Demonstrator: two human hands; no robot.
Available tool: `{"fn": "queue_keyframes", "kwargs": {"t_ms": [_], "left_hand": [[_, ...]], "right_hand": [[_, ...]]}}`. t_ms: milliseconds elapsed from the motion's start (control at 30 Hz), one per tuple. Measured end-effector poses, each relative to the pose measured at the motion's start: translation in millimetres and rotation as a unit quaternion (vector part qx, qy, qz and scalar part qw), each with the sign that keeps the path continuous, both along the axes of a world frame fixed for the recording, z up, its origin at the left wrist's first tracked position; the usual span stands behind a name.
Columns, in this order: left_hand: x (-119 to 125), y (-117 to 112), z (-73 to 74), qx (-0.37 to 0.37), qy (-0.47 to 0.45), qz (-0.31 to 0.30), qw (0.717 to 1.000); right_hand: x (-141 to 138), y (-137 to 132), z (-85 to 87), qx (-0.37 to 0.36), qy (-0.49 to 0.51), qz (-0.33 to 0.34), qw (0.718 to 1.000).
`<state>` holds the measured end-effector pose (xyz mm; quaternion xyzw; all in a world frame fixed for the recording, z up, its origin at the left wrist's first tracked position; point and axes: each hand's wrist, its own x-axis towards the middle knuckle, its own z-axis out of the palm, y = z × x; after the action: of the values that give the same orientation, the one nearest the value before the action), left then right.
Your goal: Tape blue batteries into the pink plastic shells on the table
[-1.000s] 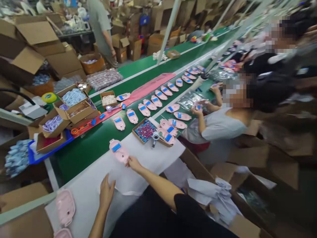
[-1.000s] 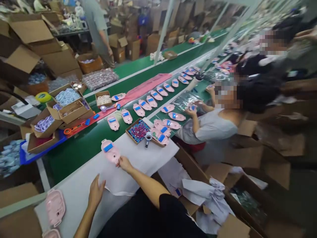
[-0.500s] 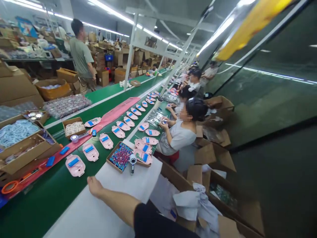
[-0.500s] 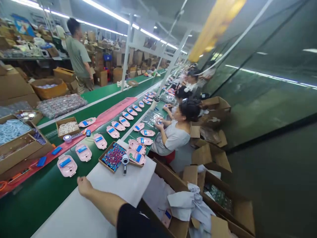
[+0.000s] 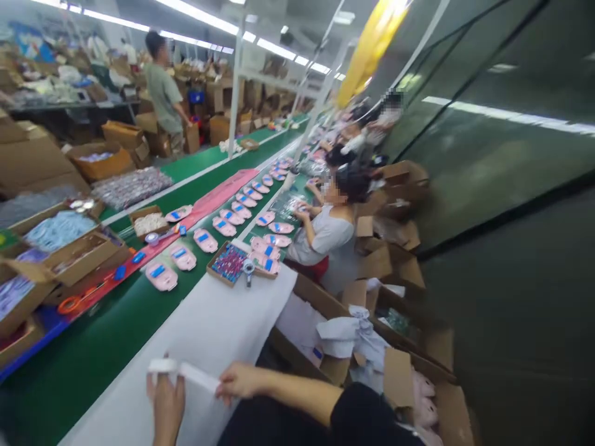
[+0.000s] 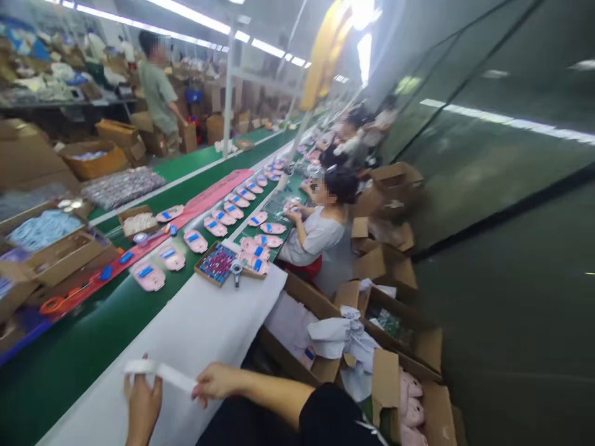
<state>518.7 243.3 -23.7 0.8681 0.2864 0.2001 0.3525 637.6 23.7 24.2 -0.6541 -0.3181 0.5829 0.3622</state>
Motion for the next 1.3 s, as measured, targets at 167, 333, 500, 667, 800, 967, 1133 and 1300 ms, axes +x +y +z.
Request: {"fn": "queue_keyframes", "kwargs": {"t_ms": [167,333,500,667,800,967,1133,1300], "left_hand": [[17,-19,22.5,-0.018,0.015,0.027,0.999],[17,-56,44.5,0.005,0.039,0.096,0.995],[21,-83,55.1,0.005,0.084,0.110,0.990],[13,-99,51.9,0.028,0.084,0.130,0.988],[2,-92,45.2,0.071,0.070,0.109,0.989],[-7,-71,80.7,0.159,0.078,0.045,0.983],[-25,-42,152.4,0.218,0.150,-0.078,0.961],[-57,-28,186.3,0.244,0.193,-0.113,0.944]], "right_hand": [[118,3,38.9,-0.014,-0.255,-0.048,0.966],[322,68,36.1,-0.122,-0.400,-0.150,0.896],[433,113,0.5,-0.224,-0.414,-0.155,0.869],[428,132,-18.4,-0.239,-0.425,-0.138,0.862],[409,131,-3.1,-0.211,-0.456,-0.158,0.850],[358,100,39.2,0.054,-0.438,-0.246,0.863],[242,74,89.7,0.318,-0.207,-0.352,0.856],[101,69,125.7,0.295,-0.089,-0.284,0.908]]}}
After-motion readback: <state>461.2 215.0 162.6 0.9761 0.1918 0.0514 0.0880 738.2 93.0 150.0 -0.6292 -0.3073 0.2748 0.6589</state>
